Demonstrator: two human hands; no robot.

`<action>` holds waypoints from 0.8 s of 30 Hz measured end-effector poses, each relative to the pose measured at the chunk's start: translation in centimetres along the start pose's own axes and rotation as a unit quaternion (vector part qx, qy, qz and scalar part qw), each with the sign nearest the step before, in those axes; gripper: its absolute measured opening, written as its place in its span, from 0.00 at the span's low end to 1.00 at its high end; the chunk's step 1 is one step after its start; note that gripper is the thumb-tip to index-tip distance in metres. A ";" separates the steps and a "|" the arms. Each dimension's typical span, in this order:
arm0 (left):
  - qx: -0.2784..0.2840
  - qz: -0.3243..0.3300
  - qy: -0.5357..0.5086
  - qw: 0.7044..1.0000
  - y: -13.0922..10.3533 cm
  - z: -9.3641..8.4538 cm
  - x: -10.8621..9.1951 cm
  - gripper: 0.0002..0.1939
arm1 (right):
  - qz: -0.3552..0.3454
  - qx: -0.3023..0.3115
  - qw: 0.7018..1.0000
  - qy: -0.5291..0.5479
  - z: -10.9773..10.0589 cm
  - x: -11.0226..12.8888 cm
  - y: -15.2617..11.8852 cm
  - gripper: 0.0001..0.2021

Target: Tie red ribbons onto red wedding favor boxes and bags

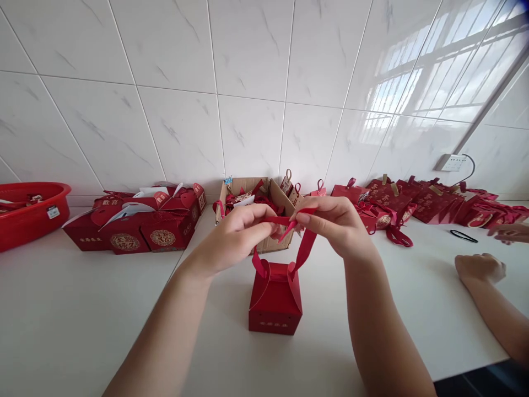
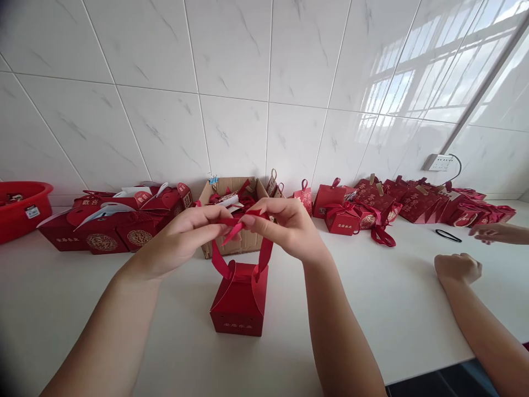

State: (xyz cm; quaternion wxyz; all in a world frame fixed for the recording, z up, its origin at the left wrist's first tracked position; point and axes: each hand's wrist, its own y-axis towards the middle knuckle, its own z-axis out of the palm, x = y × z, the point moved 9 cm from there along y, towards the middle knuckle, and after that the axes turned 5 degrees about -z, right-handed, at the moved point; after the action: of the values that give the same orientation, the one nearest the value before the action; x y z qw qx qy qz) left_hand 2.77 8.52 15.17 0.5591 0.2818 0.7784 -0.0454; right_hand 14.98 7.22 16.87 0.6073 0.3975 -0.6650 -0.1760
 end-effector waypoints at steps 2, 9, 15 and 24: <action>-0.026 0.001 0.013 1.000 0.1 -0.5 0.1 0.10 | -0.037 0.023 0.995 -0.093 0.0 1.0 -0.2 0.04; -0.029 0.016 0.006 0.999 0.3 -0.7 0.0 0.14 | -0.129 0.013 0.948 -0.290 0.4 2.5 -0.6 0.06; -0.054 0.034 0.045 0.997 0.0 -0.9 -0.1 0.09 | -0.145 0.009 0.934 -0.327 0.7 2.1 -0.3 0.07; -0.085 0.046 0.025 0.995 0.1 -1.2 0.1 0.03 | -0.143 0.011 0.943 -0.301 1.2 2.1 -0.1 0.07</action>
State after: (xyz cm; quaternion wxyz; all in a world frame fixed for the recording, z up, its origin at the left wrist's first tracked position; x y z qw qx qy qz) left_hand 1.82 9.12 15.49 0.5626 0.2695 0.7798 0.0536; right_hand 13.93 5.32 17.95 0.3424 0.4236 -0.7547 -0.3657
